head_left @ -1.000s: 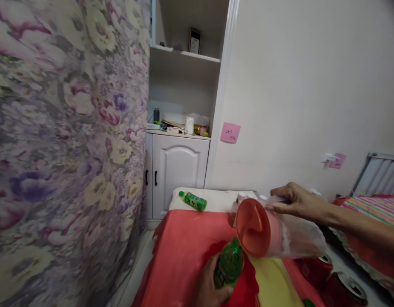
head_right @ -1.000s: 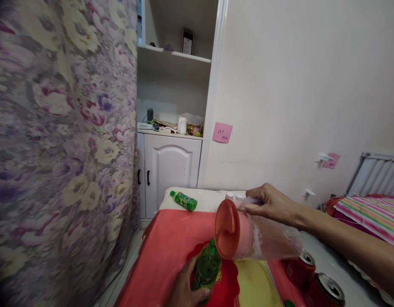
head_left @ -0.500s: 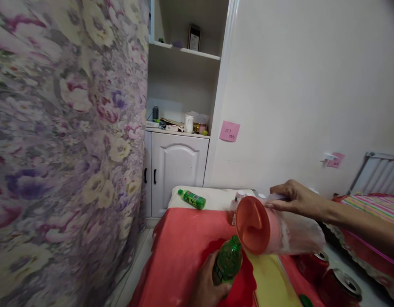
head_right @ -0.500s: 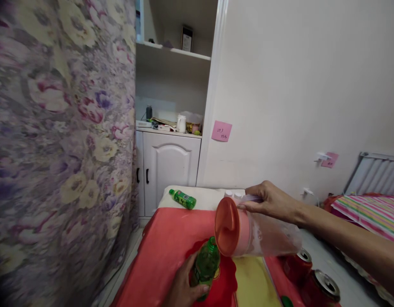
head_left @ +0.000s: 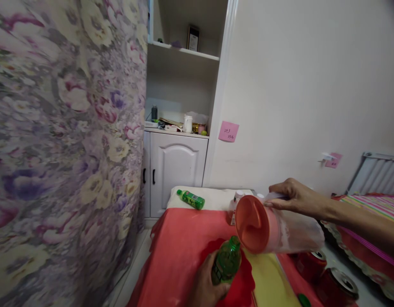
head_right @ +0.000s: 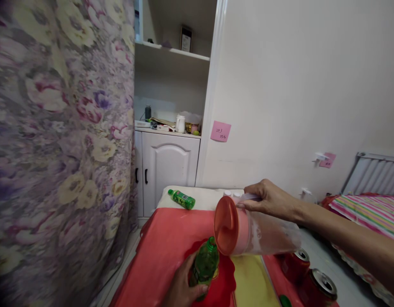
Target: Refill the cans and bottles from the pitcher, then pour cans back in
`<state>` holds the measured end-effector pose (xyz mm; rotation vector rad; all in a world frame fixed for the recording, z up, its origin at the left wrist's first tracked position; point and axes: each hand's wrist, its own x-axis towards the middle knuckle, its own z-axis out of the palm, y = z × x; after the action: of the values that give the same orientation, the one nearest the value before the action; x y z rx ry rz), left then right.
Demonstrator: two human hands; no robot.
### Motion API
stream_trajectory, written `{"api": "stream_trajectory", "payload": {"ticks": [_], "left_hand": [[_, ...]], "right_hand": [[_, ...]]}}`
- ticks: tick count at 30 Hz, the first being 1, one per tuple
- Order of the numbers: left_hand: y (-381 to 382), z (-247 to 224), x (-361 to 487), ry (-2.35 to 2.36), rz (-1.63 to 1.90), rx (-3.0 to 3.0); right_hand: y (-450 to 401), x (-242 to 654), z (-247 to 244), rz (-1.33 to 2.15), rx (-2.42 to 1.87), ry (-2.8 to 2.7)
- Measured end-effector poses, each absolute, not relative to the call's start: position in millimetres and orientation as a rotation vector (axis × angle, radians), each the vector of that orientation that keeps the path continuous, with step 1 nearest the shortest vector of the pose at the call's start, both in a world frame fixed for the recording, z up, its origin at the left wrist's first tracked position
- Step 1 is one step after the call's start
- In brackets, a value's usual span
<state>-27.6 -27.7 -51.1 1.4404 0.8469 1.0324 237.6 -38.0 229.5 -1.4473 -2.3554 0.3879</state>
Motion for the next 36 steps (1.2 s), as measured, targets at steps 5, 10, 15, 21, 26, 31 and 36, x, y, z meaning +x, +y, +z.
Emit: {"api": "stream_trajectory", "payload": {"ticks": [5, 10, 15, 21, 26, 31, 36], "left_hand": [[-28.8, -50.2, -27.9, 0.856, 1.027, 1.429], [-29.5, -48.6, -27.4, 0.837, 1.015, 1.442], [-30.2, -47.4, -26.0, 0.843, 1.026, 1.438], [-29.8, -43.5, -25.9, 0.858, 1.016, 1.432], [-31.0, -43.3, -26.5, 0.816, 1.031, 1.416], [-31.0, -44.1, -26.3, 0.807, 1.016, 1.411], [-31.1, -42.6, -27.3, 0.812, 1.019, 1.420]], "right_hand": [[-41.5, 236.4, 233.8, 0.396, -1.448, -2.359], [-39.9, 240.0, 233.9, 0.348, -1.470, -2.375], [-38.3, 241.4, 232.3, 0.347, -1.463, -2.379], [-39.8, 238.9, 234.0, 0.340, -1.468, -2.372], [-40.4, 239.4, 234.3, 0.331, -1.472, -2.381], [-40.1, 238.7, 235.5, 0.336, -1.465, -2.378], [-39.0, 237.6, 235.9, 0.320, -1.466, -2.387]]}}
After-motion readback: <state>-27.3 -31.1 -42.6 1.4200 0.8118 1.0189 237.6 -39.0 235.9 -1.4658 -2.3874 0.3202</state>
